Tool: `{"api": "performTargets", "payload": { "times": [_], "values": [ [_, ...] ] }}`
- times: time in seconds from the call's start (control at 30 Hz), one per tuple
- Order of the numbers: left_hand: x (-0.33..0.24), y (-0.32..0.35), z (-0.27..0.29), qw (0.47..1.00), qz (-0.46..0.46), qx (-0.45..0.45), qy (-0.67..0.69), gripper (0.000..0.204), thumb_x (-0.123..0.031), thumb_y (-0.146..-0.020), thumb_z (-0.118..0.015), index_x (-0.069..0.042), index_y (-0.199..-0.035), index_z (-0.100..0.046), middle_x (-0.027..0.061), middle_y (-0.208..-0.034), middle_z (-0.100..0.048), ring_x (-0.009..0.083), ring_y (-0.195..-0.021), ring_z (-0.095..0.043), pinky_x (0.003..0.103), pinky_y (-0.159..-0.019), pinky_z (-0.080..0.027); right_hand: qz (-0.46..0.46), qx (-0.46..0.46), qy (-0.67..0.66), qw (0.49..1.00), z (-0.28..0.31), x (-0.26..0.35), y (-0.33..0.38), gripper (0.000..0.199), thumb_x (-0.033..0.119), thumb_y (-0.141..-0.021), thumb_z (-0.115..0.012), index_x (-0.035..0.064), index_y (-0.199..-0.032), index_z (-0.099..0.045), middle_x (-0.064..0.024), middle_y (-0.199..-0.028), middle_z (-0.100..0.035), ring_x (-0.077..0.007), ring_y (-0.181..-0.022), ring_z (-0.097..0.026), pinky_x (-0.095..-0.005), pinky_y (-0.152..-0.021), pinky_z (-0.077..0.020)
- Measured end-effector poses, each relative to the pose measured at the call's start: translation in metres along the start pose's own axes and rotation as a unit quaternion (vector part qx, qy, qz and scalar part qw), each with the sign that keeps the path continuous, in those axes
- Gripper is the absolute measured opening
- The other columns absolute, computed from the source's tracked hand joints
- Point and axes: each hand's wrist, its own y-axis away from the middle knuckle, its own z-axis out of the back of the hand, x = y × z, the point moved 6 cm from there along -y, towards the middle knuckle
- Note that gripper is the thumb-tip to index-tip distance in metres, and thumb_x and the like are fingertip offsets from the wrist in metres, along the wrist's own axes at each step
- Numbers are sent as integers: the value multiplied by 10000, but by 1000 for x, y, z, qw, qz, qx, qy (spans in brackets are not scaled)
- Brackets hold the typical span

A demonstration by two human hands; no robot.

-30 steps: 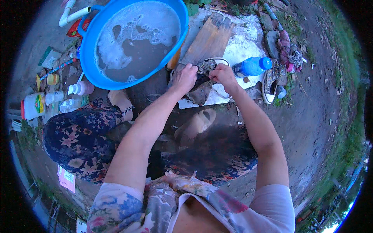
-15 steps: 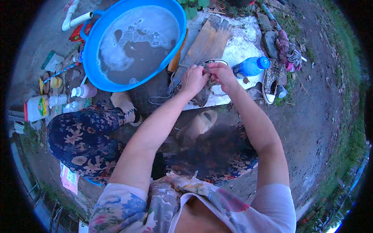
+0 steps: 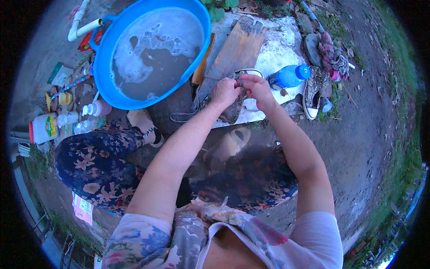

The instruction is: The person scrubs a shoe with a brush and rinses it in a blue basin of soapy water. They repeatedly scrub the shoe's surface and dip it into the basin to rinse off suds.

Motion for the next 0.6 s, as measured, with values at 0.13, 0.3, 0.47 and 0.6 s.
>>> {"api": "performTargets", "payload": {
  "times": [0.13,0.3,0.47,0.6],
  "values": [
    [7,-4,-5,998,-1,-69,16,239,-278,-784,-622,-57,-866,-664,116,-848,-637,294,-768,-619,405,-698,-479,86,8,135,987,2,-2,-1,355,-6,-742,-567,42,-1093,-584,-73,-893,-651,-142,-685,-567,-260,-613,-459],
    [52,-16,-6,897,198,-78,387,105,-164,-847,-597,-60,-859,-604,16,-733,-583,98,-623,-542,245,-534,-433,230,-14,402,886,-5,1,9,348,43,-682,-643,104,-1024,-616,-97,-875,-665,-257,-830,-645,-338,-739,-503],
    [39,-15,-10,636,299,-91,705,98,-151,-886,-547,-62,-904,-584,12,-740,-571,105,-636,-567,211,-492,-435,257,26,402,879,-10,0,15,225,126,-713,-653,84,-933,-639,-103,-845,-669,-245,-820,-648,-359,-726,-503],
    [17,-6,-1,736,194,10,648,143,-157,-895,-539,-58,-984,-592,31,-806,-591,114,-706,-590,221,-563,-464,167,10,479,862,-17,6,6,228,271,-762,-603,87,-885,-656,-105,-777,-666,-249,-779,-650,-369,-705,-499]
  ]
}}
